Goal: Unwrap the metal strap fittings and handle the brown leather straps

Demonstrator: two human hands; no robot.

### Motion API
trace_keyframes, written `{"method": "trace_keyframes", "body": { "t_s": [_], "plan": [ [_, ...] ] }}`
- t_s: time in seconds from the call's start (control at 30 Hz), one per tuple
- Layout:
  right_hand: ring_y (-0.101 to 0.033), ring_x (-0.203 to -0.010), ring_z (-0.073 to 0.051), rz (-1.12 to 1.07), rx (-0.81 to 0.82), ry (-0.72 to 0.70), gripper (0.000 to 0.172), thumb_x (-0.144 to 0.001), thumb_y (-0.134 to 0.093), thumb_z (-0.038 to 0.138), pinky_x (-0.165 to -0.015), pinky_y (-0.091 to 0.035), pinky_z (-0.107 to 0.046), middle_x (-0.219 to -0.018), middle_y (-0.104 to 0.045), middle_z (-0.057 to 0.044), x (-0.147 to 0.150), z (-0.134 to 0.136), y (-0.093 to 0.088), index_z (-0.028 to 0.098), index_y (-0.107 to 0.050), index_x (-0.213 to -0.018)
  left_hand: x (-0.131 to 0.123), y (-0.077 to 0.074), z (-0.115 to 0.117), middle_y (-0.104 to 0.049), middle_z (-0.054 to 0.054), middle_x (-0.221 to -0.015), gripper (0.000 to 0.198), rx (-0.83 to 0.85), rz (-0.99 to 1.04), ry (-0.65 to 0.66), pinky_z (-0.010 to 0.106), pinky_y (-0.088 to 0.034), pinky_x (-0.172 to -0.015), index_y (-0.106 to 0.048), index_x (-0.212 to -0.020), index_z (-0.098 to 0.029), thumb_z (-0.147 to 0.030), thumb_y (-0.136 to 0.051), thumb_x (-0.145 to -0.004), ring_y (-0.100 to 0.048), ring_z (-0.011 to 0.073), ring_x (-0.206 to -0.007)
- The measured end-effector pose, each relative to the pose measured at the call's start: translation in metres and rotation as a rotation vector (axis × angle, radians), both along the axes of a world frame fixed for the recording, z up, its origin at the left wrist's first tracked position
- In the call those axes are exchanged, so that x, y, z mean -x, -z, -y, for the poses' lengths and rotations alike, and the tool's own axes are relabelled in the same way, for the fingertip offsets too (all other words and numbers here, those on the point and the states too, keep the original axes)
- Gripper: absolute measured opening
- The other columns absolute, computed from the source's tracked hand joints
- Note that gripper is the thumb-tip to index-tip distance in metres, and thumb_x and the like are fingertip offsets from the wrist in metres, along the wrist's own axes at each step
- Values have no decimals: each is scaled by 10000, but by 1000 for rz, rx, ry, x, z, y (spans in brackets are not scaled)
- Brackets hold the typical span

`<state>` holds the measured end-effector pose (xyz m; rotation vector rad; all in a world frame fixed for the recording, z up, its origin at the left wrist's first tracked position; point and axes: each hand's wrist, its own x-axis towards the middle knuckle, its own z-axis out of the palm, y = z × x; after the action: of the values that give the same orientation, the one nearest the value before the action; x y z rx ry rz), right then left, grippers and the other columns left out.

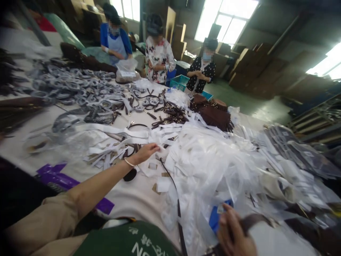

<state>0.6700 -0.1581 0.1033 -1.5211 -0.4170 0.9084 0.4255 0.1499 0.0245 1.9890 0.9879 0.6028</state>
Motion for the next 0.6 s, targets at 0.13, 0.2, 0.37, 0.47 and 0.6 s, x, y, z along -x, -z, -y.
{"method": "trace_keyframes", "body": {
  "t_s": [0.13, 0.2, 0.37, 0.47, 0.6],
  "plan": [
    [-192, -375, 28, -264, 103, -334, 470, -762, -667, 524, -306, -125, -157, -1143, -636, -135, 39, -74, 38, 227, -617, -1123, 4, -36, 86, -679, 48, -845, 307, 134, 259, 108, 232, -433, -774, -664, -876, -143, -384, -477, -916, -598, 150, -801],
    [-181, -389, 30, -432, 98, -502, 479, -784, -630, 548, -329, -108, -149, -1183, -620, -157, 52, -100, 52, 211, -614, -1124, 7, -31, 134, -683, 42, -837, 290, 277, 253, 172, 227, -429, -755, -676, -877, -152, -386, -506, -902, -596, 145, -782],
    [-226, -393, 17, -529, 37, -797, 477, -760, -707, 405, -344, -119, -157, -1126, -651, -95, 66, -122, 63, 241, -570, -1187, 22, -7, 188, -632, 7, -705, 318, 583, 231, 33, 216, -412, -638, -645, -803, -143, -448, -570, -854, -551, 136, -677],
    [-474, -540, -40, -360, -10, -1092, 481, -673, -794, 332, -482, -363, -169, -1050, -678, -41, 74, -115, 60, 220, -637, -1113, 28, -21, 184, -650, 26, -768, 316, 716, 366, -114, 213, -425, -647, -647, -843, -137, -449, -592, -847, -572, 149, -731],
    [-502, -557, -79, -251, 34, -1127, 322, -672, -776, 411, -545, -398, -202, -718, -652, 15, 75, -99, 60, 160, -695, -858, 31, -53, 178, -654, 44, -736, 271, 971, 675, -223, 209, -433, -592, -642, -960, -133, -379, -622, -847, -575, 128, -623]
  ]
}}
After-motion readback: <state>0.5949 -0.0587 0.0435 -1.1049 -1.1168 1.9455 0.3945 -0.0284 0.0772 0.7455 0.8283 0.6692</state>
